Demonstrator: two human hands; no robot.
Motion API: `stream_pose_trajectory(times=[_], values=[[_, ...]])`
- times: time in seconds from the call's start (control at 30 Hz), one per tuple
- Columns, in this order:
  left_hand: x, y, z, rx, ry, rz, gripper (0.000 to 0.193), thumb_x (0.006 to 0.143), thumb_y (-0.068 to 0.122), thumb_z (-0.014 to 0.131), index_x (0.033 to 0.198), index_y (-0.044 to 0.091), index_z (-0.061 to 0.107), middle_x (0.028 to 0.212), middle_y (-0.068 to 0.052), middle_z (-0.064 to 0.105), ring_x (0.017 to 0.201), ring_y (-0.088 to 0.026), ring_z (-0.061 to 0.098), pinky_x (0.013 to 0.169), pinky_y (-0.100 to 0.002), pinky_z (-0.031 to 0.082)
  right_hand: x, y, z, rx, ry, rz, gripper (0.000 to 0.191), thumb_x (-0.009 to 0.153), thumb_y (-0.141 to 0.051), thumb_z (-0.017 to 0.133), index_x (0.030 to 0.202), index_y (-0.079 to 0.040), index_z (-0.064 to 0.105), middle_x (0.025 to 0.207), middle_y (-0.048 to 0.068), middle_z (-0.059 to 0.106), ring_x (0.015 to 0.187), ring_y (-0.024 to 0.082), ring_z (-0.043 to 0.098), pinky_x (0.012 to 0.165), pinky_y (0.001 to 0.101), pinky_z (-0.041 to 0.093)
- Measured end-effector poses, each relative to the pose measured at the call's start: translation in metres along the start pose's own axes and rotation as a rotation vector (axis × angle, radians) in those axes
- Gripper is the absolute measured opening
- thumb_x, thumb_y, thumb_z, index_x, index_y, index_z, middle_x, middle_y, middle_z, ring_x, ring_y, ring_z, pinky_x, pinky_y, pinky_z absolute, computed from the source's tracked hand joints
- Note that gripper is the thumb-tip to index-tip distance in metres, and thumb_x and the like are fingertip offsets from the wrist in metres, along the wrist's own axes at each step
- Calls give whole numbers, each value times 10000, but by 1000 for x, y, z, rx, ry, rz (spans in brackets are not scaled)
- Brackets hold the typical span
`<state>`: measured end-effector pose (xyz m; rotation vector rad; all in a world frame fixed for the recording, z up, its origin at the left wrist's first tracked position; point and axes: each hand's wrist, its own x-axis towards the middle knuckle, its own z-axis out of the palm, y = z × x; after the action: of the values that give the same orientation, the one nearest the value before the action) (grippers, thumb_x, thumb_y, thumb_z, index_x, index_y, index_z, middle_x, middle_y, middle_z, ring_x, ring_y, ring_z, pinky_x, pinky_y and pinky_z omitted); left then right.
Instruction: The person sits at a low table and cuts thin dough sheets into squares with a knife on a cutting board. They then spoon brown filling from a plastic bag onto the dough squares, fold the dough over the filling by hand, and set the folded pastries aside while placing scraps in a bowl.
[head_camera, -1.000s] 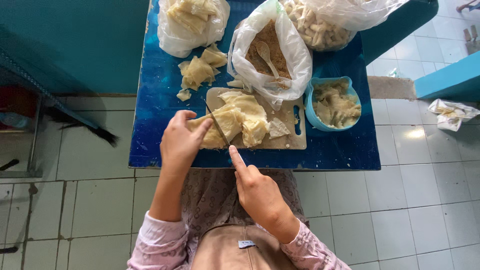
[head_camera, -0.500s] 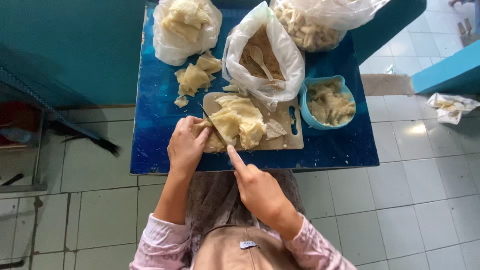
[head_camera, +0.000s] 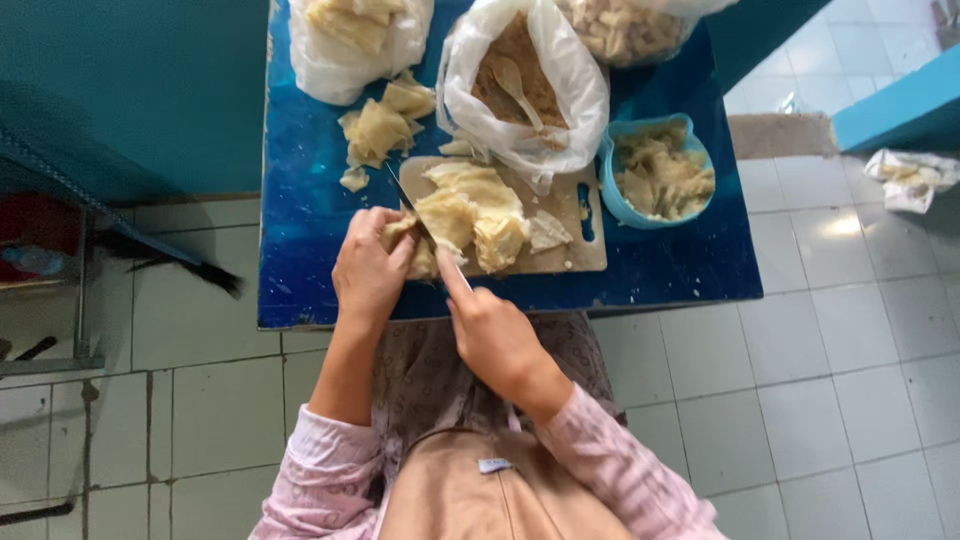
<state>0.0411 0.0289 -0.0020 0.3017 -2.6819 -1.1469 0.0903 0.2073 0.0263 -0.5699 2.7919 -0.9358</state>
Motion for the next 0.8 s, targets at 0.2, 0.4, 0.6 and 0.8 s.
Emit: stream_pose_trajectory(times=[0.2, 0.4, 0.6, 0.8], values=[[6, 2, 1, -6, 14, -22, 237, 870, 246, 739, 1060, 116, 684, 1077, -88, 665, 971, -342, 672, 764, -442, 526, -4, 6, -10, 47, -52, -19, 664, 983, -137, 551, 1598, -122, 299, 784, 241, 688, 694, 451, 667, 639, 536, 531], [-1, -3, 1, -9, 6, 32, 224, 877, 236, 737, 1065, 119, 701, 1072, -90, 670, 996, -342, 669, 796, -433, 534, 17, 0, -9, 23, -17, -25, 614, 1005, -147, 558, 1575, -126, 332, 808, 238, 700, 727, 448, 675, 636, 534, 527], [5, -7, 6, -25, 15, -50, 245, 867, 269, 750, 1057, 120, 706, 1056, -91, 678, 972, -331, 675, 771, -433, 525, 0, -2, -10, -91, -103, 67, 689, 965, -168, 569, 1596, -172, 293, 760, 231, 675, 648, 436, 676, 604, 527, 549], [4, -9, 5, -26, 45, 39, 230, 896, 242, 716, 1071, 96, 686, 1074, -109, 664, 981, -345, 668, 786, -433, 528, 23, -6, 5, -148, 57, -51, 690, 980, -124, 553, 1618, -151, 290, 802, 202, 678, 673, 403, 688, 592, 508, 562]])
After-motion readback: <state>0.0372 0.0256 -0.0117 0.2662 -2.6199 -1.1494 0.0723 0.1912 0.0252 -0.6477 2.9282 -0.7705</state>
